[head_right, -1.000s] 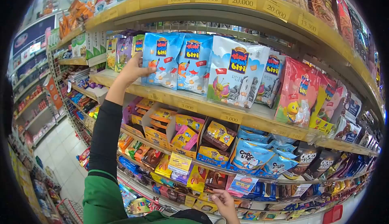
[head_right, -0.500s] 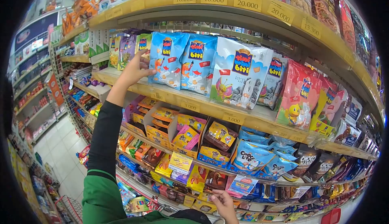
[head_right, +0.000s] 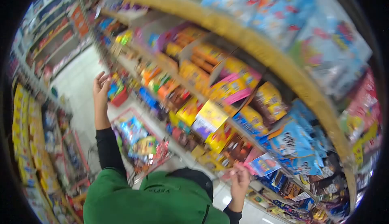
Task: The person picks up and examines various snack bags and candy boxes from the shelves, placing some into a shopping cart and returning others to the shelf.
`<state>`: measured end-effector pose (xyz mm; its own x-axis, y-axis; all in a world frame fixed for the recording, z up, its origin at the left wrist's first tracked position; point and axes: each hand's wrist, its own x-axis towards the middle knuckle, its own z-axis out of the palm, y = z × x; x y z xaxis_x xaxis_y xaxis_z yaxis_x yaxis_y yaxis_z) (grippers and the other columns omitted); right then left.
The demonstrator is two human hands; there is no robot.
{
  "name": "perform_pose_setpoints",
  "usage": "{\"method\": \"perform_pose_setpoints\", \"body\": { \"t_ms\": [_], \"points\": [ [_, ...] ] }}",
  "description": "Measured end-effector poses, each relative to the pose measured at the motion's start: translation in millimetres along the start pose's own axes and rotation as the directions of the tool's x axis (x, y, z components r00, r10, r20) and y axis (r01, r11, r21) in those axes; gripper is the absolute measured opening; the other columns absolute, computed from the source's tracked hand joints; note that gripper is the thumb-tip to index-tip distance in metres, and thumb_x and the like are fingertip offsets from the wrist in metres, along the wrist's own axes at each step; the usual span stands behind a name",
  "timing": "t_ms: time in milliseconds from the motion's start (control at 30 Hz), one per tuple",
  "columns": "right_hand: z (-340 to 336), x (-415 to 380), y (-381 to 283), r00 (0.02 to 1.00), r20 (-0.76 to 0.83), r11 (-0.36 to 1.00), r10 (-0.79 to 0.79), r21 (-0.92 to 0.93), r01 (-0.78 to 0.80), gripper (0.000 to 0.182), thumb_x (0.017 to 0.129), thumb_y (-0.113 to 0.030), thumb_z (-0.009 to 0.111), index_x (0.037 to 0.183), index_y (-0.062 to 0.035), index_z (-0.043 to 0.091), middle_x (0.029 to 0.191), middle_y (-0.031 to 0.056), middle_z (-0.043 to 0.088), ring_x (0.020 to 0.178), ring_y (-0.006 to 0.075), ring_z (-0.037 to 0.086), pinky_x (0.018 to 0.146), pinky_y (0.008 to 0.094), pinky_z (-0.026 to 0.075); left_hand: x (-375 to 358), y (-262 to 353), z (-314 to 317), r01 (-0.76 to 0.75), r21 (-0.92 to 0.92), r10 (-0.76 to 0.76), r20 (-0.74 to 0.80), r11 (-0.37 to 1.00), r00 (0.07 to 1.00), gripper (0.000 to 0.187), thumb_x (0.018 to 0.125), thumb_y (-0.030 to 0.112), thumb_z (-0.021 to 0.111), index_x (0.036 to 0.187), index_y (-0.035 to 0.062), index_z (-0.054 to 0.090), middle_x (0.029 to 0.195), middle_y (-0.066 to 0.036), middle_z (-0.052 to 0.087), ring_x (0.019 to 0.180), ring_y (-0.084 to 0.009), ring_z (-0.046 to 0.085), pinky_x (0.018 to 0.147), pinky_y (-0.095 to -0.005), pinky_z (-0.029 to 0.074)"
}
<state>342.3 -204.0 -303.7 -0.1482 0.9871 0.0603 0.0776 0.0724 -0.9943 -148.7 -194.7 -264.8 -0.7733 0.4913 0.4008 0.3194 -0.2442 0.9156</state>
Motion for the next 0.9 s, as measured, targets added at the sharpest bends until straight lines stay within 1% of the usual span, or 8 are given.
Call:
{"method": "perform_pose_setpoints", "body": {
  "t_ms": [100, 167, 300, 567, 667, 767, 833, 900],
  "points": [
    [8, 1, 3, 0.997, -0.039, 0.997, 0.061, 0.042, -0.060, 0.030, 0.080, -0.018, 0.052, 0.102, 0.0003, 0.045, 0.076, 0.0067, 0.056, 0.067, 0.0112, 0.052, 0.061, 0.0215, 0.041, -53, -71, -73, 0.320, 0.113, -0.259, -0.367, 0.941, 0.893, 0.036, 0.073, 0.014, 0.053, 0.105, -0.0015, 0.045, 0.095, -0.012, 0.052, 0.085, -0.0158, 0.051, 0.073, -0.0275, 0.041],
    [6, 9, 8, 0.997, -0.044, 0.995, 0.058, 0.078, -0.055, 0.029, 0.080, -0.018, 0.052, 0.102, 0.0004, 0.045, 0.076, 0.0072, 0.055, 0.067, 0.0117, 0.051, 0.061, 0.0220, 0.041, -92, -178, -133, 0.394, 0.292, -0.208, -0.508, 0.872, 0.836, 0.032, 0.069, 0.011, 0.051, 0.098, -0.0005, 0.051, 0.091, -0.014, 0.055, 0.084, -0.0209, 0.053, 0.073, -0.0296, 0.042],
    [13, 19, 12, 0.998, 0.008, 0.997, 0.063, 0.032, -0.064, 0.028, 0.081, -0.017, 0.051, 0.102, 0.0005, 0.045, 0.077, 0.0076, 0.055, 0.069, 0.0121, 0.051, 0.064, 0.0232, 0.041, -177, -193, -151, 0.626, 0.522, -0.241, -0.624, 0.580, 0.744, 0.028, 0.067, 0.012, 0.052, 0.092, -0.0004, 0.053, 0.084, -0.016, 0.057, 0.077, -0.0236, 0.055, 0.070, -0.0313, 0.043],
    [42, 25, 7, 0.990, 0.103, 0.995, 0.099, 0.008, -0.100, 0.023, 0.081, -0.011, 0.049, 0.100, 0.0013, 0.045, 0.079, 0.0095, 0.057, 0.071, 0.0137, 0.054, 0.067, 0.0238, 0.042, -233, -213, -105, 0.534, 0.592, -0.329, -0.425, 0.604, 0.843, 0.020, 0.069, 0.012, 0.052, 0.085, 0.0015, 0.055, 0.070, -0.010, 0.058, 0.063, -0.0198, 0.056, 0.058, -0.0298, 0.044],
    [44, 20, 8, 0.992, 0.087, 0.996, 0.092, -0.026, -0.090, 0.023, 0.081, -0.011, 0.050, 0.100, 0.0012, 0.045, 0.077, 0.0092, 0.057, 0.070, 0.0136, 0.054, 0.066, 0.0236, 0.042, -225, -246, -84, 0.716, 0.117, -0.593, -0.477, 0.688, 0.649, 0.019, 0.069, 0.011, 0.051, 0.084, -0.0010, 0.055, 0.066, -0.008, 0.056, 0.061, -0.0161, 0.053, 0.053, -0.0271, 0.043],
    [36, 13, 12, 0.994, 0.034, 0.992, 0.104, -0.069, -0.102, 0.025, 0.082, -0.015, 0.049, 0.100, 0.0015, 0.044, 0.077, 0.0088, 0.055, 0.068, 0.0127, 0.053, 0.063, 0.0231, 0.042, -228, -307, -80, 0.835, 0.001, -0.763, -0.407, 0.550, 0.502, 0.021, 0.070, 0.010, 0.051, 0.085, -0.0033, 0.053, 0.064, -0.007, 0.054, 0.055, -0.0137, 0.051, 0.047, -0.0252, 0.042],
    [29, 8, 13, 0.992, -0.016, 0.989, 0.122, -0.081, -0.123, 0.024, 0.082, -0.015, 0.049, 0.099, 0.0013, 0.045, 0.077, 0.0090, 0.056, 0.069, 0.0126, 0.053, 0.064, 0.0231, 0.042, -228, -325, -87, 0.790, -0.033, -0.784, -0.157, 0.612, 0.601, 0.026, 0.068, 0.010, 0.050, 0.090, -0.0038, 0.052, 0.063, -0.007, 0.053, 0.045, -0.0139, 0.048, 0.044, -0.0268, 0.040],
    [19, 2, 16, 0.985, -0.100, 0.988, 0.138, -0.054, -0.144, 0.022, 0.081, -0.013, 0.050, 0.098, 0.0017, 0.046, 0.076, 0.0093, 0.057, 0.069, 0.0127, 0.053, 0.065, 0.0229, 0.041, -224, -332, -80, 0.825, -0.045, -0.810, -0.227, 0.563, 0.541, 0.027, 0.067, 0.012, 0.051, 0.088, -0.0052, 0.053, 0.066, -0.011, 0.055, 0.049, -0.0193, 0.052, 0.047, -0.0313, 0.042]
  ]
}}
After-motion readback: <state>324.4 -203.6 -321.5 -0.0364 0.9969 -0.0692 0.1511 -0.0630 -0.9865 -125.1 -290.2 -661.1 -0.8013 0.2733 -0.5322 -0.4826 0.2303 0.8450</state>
